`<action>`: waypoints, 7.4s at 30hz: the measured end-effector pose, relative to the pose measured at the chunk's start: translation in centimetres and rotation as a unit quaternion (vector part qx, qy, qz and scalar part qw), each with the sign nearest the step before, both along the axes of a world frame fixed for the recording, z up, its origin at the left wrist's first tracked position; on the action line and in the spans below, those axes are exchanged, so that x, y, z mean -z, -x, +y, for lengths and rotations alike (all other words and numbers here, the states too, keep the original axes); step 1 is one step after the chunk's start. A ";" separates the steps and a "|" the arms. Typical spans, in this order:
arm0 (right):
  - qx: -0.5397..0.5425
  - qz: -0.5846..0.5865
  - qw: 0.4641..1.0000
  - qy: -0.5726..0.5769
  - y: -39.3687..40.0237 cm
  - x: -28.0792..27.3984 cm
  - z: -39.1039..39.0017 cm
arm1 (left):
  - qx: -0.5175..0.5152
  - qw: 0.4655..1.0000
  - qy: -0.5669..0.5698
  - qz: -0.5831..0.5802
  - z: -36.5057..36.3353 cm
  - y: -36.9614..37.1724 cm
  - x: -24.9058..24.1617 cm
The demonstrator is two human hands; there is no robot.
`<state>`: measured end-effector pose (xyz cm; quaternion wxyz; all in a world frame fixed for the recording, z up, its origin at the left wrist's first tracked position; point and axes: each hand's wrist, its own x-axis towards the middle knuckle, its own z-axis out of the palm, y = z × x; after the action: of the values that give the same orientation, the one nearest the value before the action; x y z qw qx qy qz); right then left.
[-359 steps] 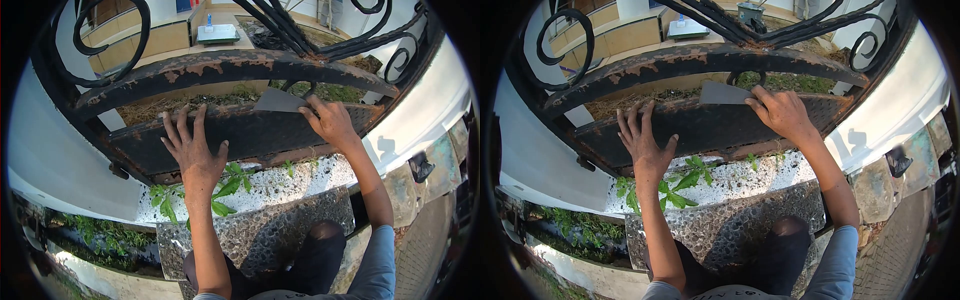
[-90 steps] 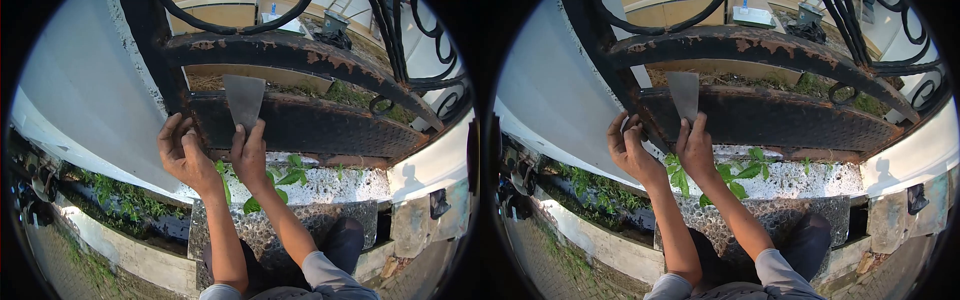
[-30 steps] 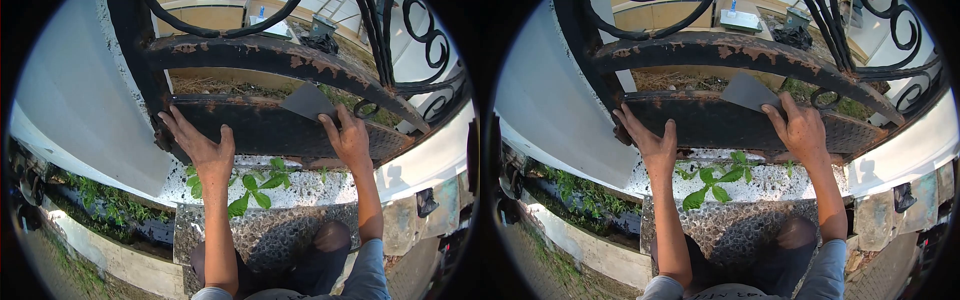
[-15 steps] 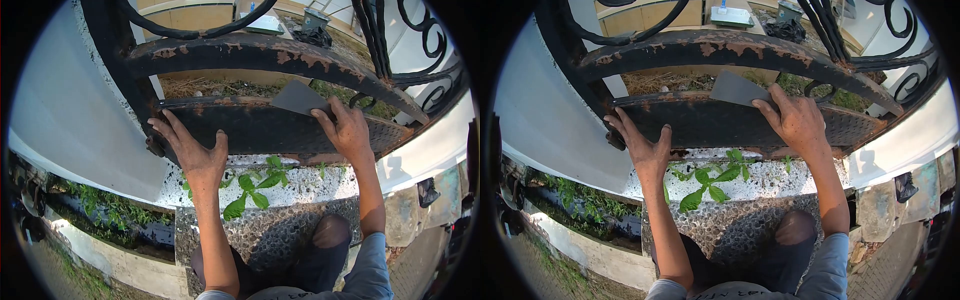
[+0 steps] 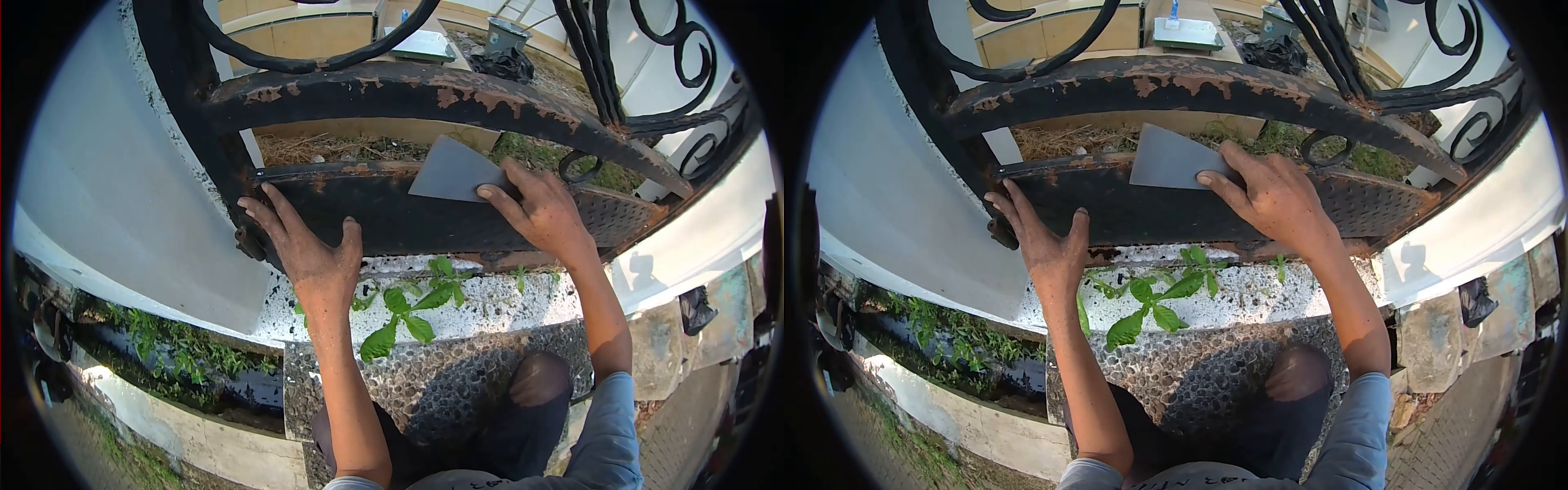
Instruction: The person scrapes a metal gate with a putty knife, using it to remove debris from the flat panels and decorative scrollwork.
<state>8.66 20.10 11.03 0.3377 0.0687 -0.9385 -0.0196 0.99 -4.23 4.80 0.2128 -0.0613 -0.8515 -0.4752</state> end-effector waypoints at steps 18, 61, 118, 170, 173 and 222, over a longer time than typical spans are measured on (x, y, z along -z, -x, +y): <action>0.025 0.090 0.993 -0.071 0.8 0.6 0.0 | -0.014 0.999 0.017 0.023 -0.1 0.1 0.4; 0.082 -0.005 0.996 0.023 0.8 0.9 -5.2 | -0.036 0.997 0.034 0.055 -0.7 0.2 0.3; 0.042 -0.169 0.981 0.080 3.1 -3.0 -3.0 | -0.065 0.994 0.064 0.060 -0.6 0.1 -0.1; -0.077 0.039 0.996 -0.026 2.9 0.3 -2.4 | -0.041 0.995 0.069 0.054 -1.1 0.0 -0.2; -0.072 0.042 0.996 -0.030 2.9 0.3 -2.6 | -0.052 0.994 0.071 0.071 -1.1 0.2 0.1; -0.066 0.003 0.996 -0.059 2.3 -0.9 -2.4 | -0.037 0.995 0.059 0.070 -1.5 0.0 0.1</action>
<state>6.34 17.70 11.94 0.3366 0.1505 -0.9281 -0.0526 0.98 -5.74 4.68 0.2852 -0.0755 -0.8629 -0.4104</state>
